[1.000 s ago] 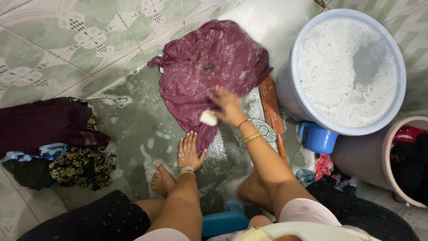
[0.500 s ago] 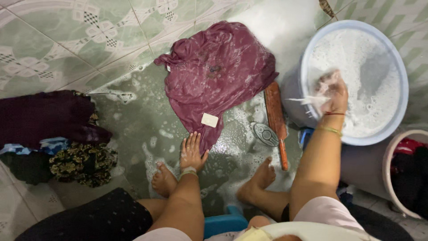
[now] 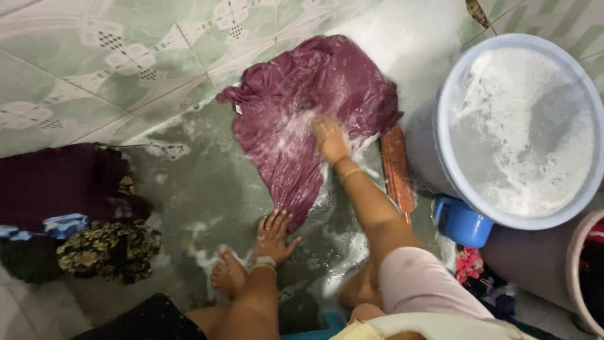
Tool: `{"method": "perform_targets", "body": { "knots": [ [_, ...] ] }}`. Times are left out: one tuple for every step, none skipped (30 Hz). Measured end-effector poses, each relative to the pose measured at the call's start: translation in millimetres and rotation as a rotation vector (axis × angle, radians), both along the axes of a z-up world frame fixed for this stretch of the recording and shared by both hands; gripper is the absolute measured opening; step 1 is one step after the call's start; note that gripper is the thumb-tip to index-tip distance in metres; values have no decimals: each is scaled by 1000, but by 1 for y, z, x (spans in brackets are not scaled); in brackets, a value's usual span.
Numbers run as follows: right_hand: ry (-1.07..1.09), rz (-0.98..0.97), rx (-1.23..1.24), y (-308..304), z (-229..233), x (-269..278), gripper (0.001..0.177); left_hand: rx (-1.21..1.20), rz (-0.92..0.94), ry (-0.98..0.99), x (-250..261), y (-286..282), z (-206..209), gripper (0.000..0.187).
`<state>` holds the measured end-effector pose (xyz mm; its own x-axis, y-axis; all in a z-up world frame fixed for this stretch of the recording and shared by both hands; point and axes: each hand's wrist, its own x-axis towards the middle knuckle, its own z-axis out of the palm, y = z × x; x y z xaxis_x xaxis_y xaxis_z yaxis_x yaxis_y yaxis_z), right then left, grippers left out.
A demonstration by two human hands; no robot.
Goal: The person washes a dark purple garment by hand on a tiled floor, scrubbing it with soap and rinsing it in a bucket of water. They then pick up a maroon t-shirt and repeat the scrubbing and rinsing process.
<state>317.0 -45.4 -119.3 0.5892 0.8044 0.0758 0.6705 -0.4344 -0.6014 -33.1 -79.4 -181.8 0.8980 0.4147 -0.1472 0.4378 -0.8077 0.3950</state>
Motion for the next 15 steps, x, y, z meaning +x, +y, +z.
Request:
{"method": "perform_targets", "body": {
  "knots": [
    [663,-423,-183,-1,2,2,47,32,-16,-69,1,-1,0,82],
    [386,-297,-80,-1,4,1,43,20,-5,-59,2,-3,1,80],
    [111,-159,23,5,4,-10,40,13,9,-49,2,0,1,79],
    [-163,-15,121,7,3,-23,40,6,22,-39,2,1,2,78],
    [-34,190,-577,7,0,-43,41,-13,19,27,4,2,3,77],
    [-121,270,-507,4,-2,-50,43,-33,15,92,6,1,3,76],
    [-203,348,-433,0,-7,-61,46,-50,10,162,5,2,2,75],
    [-285,426,-358,-2,-10,-58,50,-34,13,123,4,2,0,74],
    [-362,506,-281,-10,-13,-60,55,-21,18,86,3,1,-1,73],
    [-439,585,-203,-12,-13,-48,61,-7,23,50,1,0,-2,72],
    [-518,666,-123,-16,-11,-40,67,1,23,48,0,-2,-4,70],
    [68,226,-104,-13,-7,-25,60,9,23,46,-1,-3,-5,69],
    [317,0,-30,-12,-1,-23,49,19,23,39,0,-4,-6,68],
    [562,-230,45,-11,8,-17,44,37,36,3,2,-5,-6,67],
    [807,-470,126,-8,14,-29,48,56,41,-28,1,-4,-4,67]
  ]
}}
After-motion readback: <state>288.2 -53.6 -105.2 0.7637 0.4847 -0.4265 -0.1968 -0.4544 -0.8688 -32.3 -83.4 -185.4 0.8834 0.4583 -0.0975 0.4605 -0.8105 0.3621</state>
